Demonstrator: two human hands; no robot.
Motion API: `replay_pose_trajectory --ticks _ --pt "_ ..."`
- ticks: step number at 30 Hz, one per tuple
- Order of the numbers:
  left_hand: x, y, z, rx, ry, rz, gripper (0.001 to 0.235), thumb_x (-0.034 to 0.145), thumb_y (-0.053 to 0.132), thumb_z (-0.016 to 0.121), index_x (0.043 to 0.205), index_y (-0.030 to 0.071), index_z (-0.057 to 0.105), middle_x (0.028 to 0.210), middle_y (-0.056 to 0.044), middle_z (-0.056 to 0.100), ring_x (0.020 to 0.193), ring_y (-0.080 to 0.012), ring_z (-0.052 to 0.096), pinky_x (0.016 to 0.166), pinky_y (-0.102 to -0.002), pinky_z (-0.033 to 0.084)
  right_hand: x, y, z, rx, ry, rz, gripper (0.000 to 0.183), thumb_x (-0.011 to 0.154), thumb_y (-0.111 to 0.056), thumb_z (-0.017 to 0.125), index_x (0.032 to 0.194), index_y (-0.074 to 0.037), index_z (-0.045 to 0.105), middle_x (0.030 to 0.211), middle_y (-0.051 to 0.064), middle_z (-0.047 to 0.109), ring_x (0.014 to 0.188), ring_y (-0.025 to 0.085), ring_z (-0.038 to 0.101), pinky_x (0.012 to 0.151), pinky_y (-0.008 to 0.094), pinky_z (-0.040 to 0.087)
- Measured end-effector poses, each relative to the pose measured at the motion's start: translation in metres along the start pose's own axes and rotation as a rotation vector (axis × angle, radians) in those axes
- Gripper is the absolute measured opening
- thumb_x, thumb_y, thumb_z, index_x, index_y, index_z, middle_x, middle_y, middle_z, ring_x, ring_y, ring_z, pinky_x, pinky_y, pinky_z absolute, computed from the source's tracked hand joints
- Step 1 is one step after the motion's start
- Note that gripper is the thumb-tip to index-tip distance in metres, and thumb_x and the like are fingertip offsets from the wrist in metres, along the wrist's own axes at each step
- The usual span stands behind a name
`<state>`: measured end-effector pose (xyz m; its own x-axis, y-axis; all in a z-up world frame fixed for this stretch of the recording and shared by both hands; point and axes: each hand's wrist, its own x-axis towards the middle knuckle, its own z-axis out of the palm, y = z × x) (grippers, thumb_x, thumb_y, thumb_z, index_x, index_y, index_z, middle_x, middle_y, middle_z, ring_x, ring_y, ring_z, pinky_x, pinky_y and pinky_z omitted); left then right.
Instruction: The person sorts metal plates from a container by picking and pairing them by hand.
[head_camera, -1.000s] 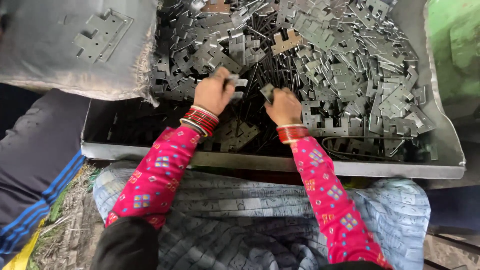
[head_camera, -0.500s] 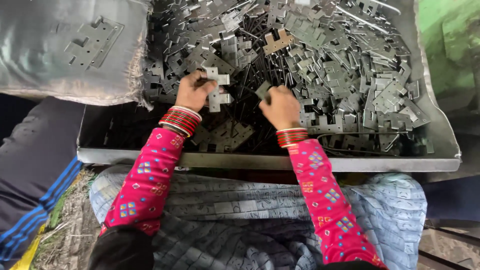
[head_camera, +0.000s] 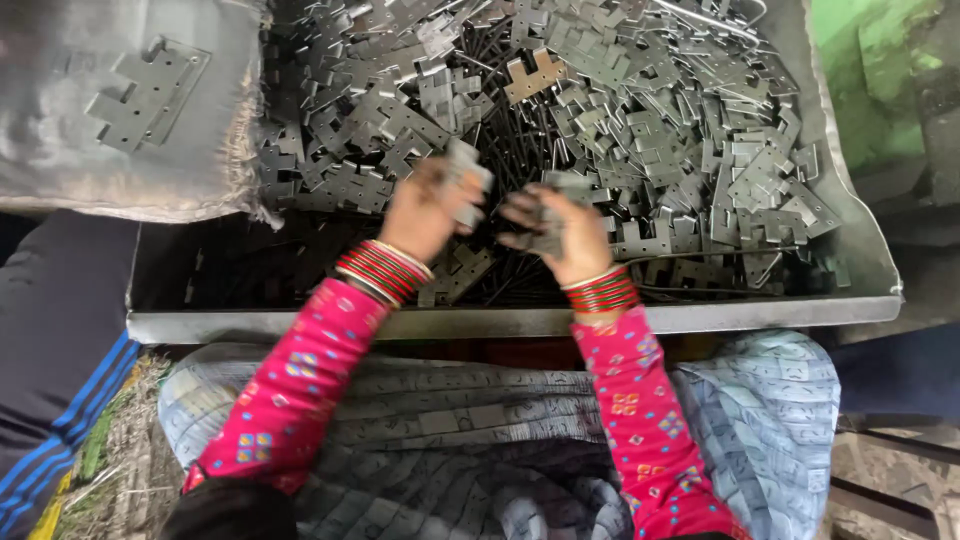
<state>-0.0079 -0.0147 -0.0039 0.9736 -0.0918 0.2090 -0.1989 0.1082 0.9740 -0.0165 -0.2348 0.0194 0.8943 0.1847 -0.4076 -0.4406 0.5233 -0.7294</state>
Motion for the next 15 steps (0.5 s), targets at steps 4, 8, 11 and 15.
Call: replay_pose_trajectory --ticks 4,8,11,15 --pt "-0.031 -0.014 0.036 0.487 -0.097 0.192 0.045 0.091 0.016 0.073 0.129 -0.002 0.055 0.09 -0.024 0.073 0.08 -0.0421 0.071 0.074 -0.049 0.058 0.008 0.052 0.001 -0.046 -0.048 -0.129 0.028 0.111 -0.034 0.068 0.118 -0.006 0.066 0.106 0.003 0.063 0.086 0.014 0.058 0.068 0.032 0.048" --pt "-0.023 -0.017 0.012 0.719 -0.001 0.15 0.041 0.087 0.01 0.066 0.126 0.001 0.058 0.085 -0.025 0.071 0.08 -0.044 0.07 0.072 -0.051 0.057 -0.012 0.032 0.013 -0.711 -0.018 -0.361 0.047 0.098 -0.045 0.068 0.124 -0.006 0.069 0.105 0.003 0.072 0.089 0.013 0.067 0.077 0.029 0.054" --pt "-0.01 0.015 -0.018 0.848 0.122 0.216 0.038 0.088 0.01 0.065 0.126 0.005 0.062 0.082 -0.022 0.07 0.075 -0.0433 0.069 0.068 -0.053 0.056 0.002 0.008 -0.019 -1.485 0.308 -0.561 0.061 0.091 -0.057 0.073 0.121 -0.004 0.069 0.101 0.016 0.073 0.085 0.032 0.07 0.073 0.045 0.055" --pt "-0.001 0.082 -0.052 1.342 0.388 0.487 0.047 0.091 0.004 0.066 0.137 0.008 0.062 0.083 -0.012 0.064 0.072 -0.0339 0.064 0.061 -0.047 0.051 0.05 -0.021 -0.102 -2.033 0.707 -0.692 0.071 0.075 -0.064 0.081 0.104 -0.001 0.066 0.104 0.026 0.07 0.096 0.046 0.068 0.068 0.056 0.055"
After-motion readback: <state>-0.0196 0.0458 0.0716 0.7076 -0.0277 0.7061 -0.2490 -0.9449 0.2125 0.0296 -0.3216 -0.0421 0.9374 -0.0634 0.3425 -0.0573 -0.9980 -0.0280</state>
